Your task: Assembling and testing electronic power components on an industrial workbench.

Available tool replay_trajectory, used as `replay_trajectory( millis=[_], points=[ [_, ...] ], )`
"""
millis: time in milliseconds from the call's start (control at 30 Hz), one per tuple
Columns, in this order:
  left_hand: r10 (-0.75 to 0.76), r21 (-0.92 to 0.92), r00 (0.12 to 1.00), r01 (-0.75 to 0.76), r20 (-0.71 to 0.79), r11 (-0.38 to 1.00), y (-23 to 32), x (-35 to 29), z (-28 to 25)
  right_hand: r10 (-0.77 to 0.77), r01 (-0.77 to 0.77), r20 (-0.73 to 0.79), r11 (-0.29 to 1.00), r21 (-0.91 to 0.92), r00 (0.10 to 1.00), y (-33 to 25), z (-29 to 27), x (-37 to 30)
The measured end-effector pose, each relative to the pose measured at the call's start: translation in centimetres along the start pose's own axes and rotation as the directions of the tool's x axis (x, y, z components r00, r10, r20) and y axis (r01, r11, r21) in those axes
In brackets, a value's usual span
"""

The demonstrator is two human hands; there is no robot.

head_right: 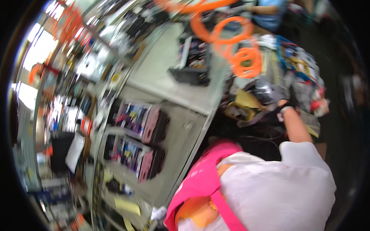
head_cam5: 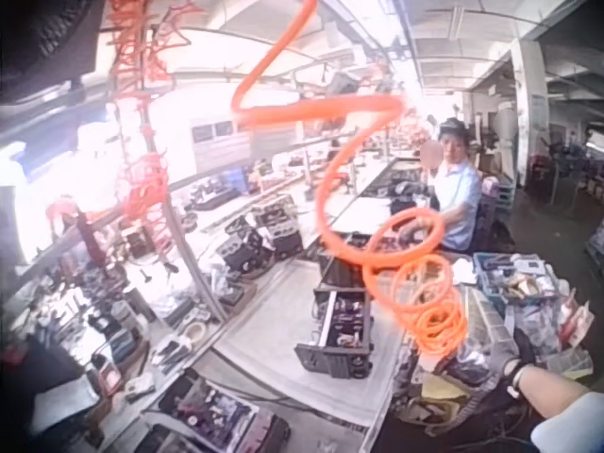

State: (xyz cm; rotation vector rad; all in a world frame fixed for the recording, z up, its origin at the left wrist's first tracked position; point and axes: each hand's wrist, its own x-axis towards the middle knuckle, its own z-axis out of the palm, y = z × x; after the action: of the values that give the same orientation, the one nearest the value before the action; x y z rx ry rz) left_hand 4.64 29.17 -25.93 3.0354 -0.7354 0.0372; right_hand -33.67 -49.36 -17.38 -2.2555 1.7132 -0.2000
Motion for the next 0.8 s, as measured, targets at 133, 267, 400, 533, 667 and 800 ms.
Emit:
replay_trajectory(
  millis=[133,267,400,533,667,800],
  points=[
    [-0.047,0.598,0.998,0.013,0.042,0.801,6.8,3.6,-8.4,-0.458,0.454,0.049,0.853,-0.258,0.888,-1.4,3.9,1.9],
    [-0.391,0.727,0.906,0.159,0.16,0.668,4.4,-0.1,-6.8,-0.47,0.5,0.311,0.866,-0.02,0.826,0.9,2.2,4.3],
    [-0.745,0.296,0.63,0.685,0.218,0.666,0.2,-2.6,-2.3,-0.252,0.285,0.444,0.958,-0.008,0.86,1.8,1.6,6.7],
    [-0.746,-0.743,-0.033,0.072,0.665,-0.665,-3.7,-6.5,5.5,-0.118,0.17,0.476,0.983,-0.067,0.871,2.4,0.6,10.0],
    [-0.686,-0.68,0.001,-0.137,0.727,-0.721,1.1,-2.9,0.9,-0.063,0.163,0.427,0.966,-0.202,0.902,-0.6,-0.4,6.7],
    [-0.667,-0.626,0.018,-0.325,0.745,-0.709,2.3,-3.7,-1.2,-0.023,0.144,0.38,0.945,-0.293,0.925,8.1,-4.6,5.0]
  ],
)
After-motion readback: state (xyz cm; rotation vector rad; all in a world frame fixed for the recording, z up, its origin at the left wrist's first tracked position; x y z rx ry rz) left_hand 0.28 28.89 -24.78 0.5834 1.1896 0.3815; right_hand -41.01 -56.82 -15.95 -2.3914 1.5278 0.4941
